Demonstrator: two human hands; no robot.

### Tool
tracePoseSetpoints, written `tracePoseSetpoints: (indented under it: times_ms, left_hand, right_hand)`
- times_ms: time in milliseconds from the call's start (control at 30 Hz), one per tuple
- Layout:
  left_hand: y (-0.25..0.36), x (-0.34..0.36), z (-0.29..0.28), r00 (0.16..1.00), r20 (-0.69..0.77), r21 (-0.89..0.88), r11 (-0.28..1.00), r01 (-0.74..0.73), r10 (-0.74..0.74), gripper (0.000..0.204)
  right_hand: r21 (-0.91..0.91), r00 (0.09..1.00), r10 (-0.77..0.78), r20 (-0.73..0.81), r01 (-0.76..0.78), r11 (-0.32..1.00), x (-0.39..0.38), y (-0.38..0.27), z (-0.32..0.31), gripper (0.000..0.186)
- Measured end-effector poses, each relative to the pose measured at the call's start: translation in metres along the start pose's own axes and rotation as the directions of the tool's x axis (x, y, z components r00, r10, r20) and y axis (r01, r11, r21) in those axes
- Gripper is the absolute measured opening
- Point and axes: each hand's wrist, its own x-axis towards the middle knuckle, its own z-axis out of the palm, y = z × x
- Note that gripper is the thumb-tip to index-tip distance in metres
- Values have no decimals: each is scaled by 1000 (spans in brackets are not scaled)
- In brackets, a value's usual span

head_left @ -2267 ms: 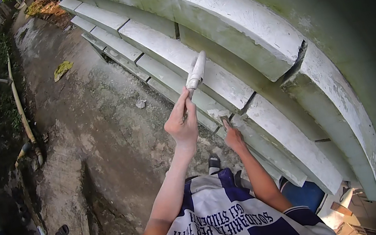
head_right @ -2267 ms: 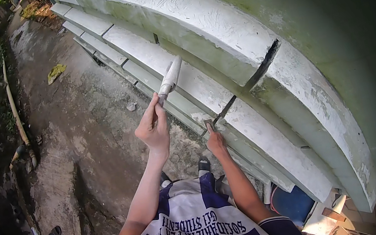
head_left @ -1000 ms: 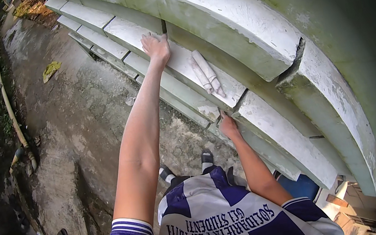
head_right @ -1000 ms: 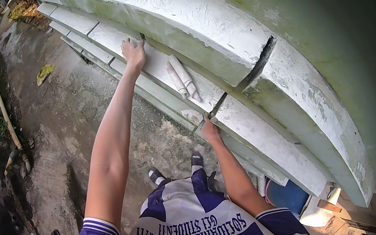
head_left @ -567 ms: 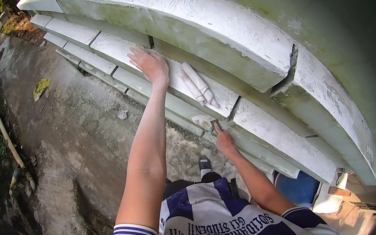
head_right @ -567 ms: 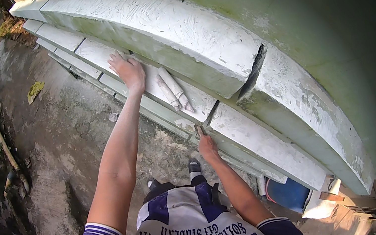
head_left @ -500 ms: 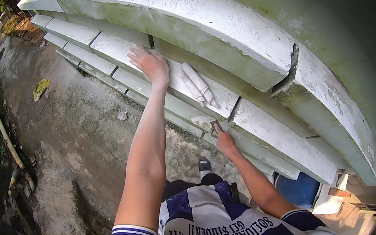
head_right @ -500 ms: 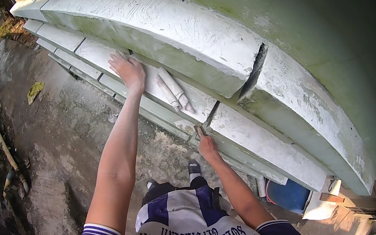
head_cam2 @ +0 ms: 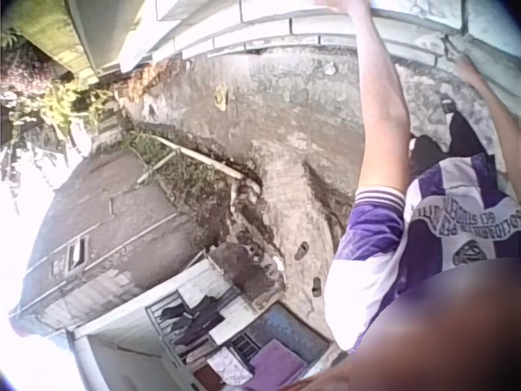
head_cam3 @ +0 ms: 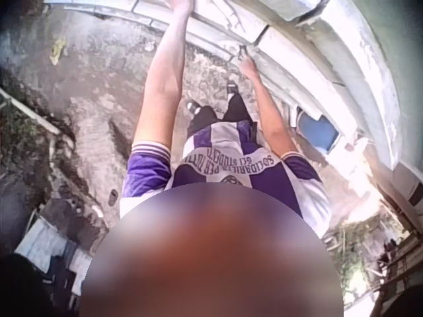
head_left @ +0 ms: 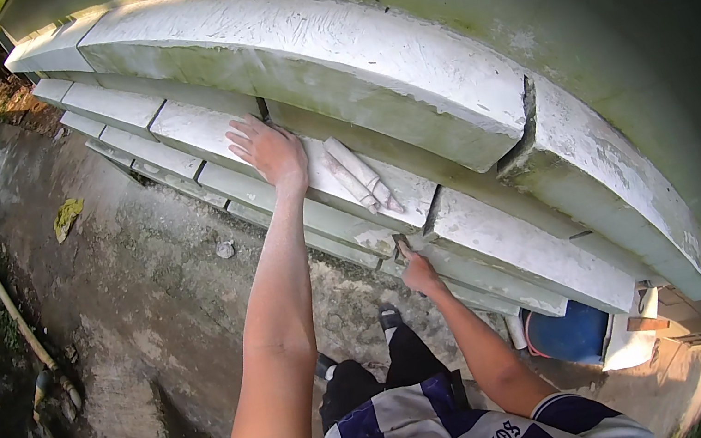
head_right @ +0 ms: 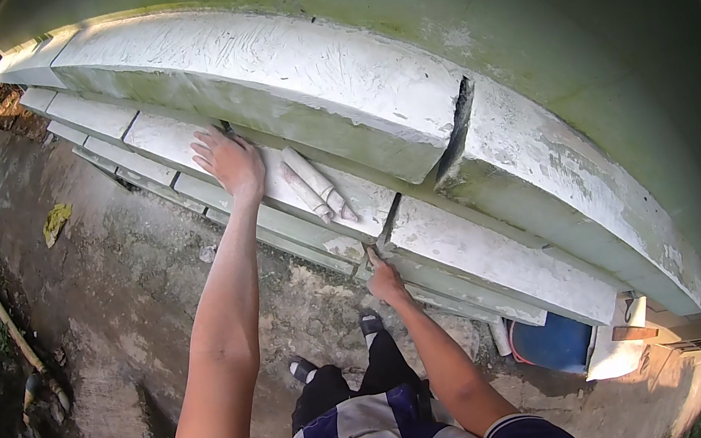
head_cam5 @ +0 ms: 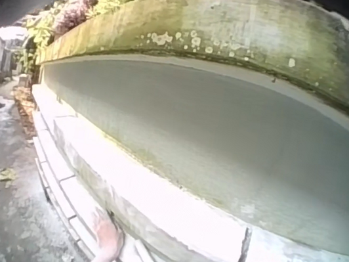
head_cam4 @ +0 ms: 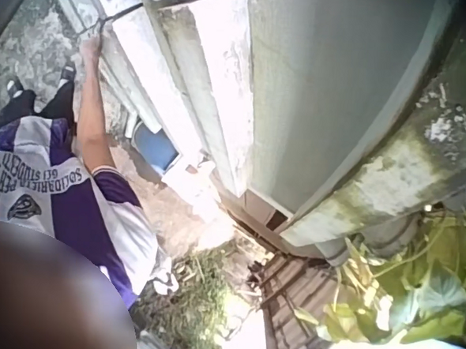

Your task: The recorder is using a small putty knife to apply or smooth material into cracks on a textured concrete wall.

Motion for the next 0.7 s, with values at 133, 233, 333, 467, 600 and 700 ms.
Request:
tracePoseSetpoints:
  times_ms: [133,233,333,467,600,700]
  left_hand:
    - [4,-3,5,1000,8,-9,1000,-3,3,60]
    - [-4,-2,3,1000,14,24,1000,-6,6,60]
    - [-7,-2,5,999,10,52,998,-35,34,58]
    - [-6,1,4,1000,-20,-22,1000,-11,11,53]
    - [-4,-3,-1,995,-56,-71,994,80,-84,53]
    - [2,-4,-8,982,-72,-42,984,174,-177,54]
  right_hand:
    - [-72,978,-136,-157,126,989,23,19,18,79]
    - [-187,958,-141,-250,95,978,26,9,31,75]
    - [-270,948,-170,-268,95,958,38,2,28,71]
    - [-312,965,-145,-217,72,947,45,0,23,69]
    - [-317,960,-170,-223,93,944,30,20,33,71]
    - [-251,966,-167,-197,115,961,31,24,31,73]
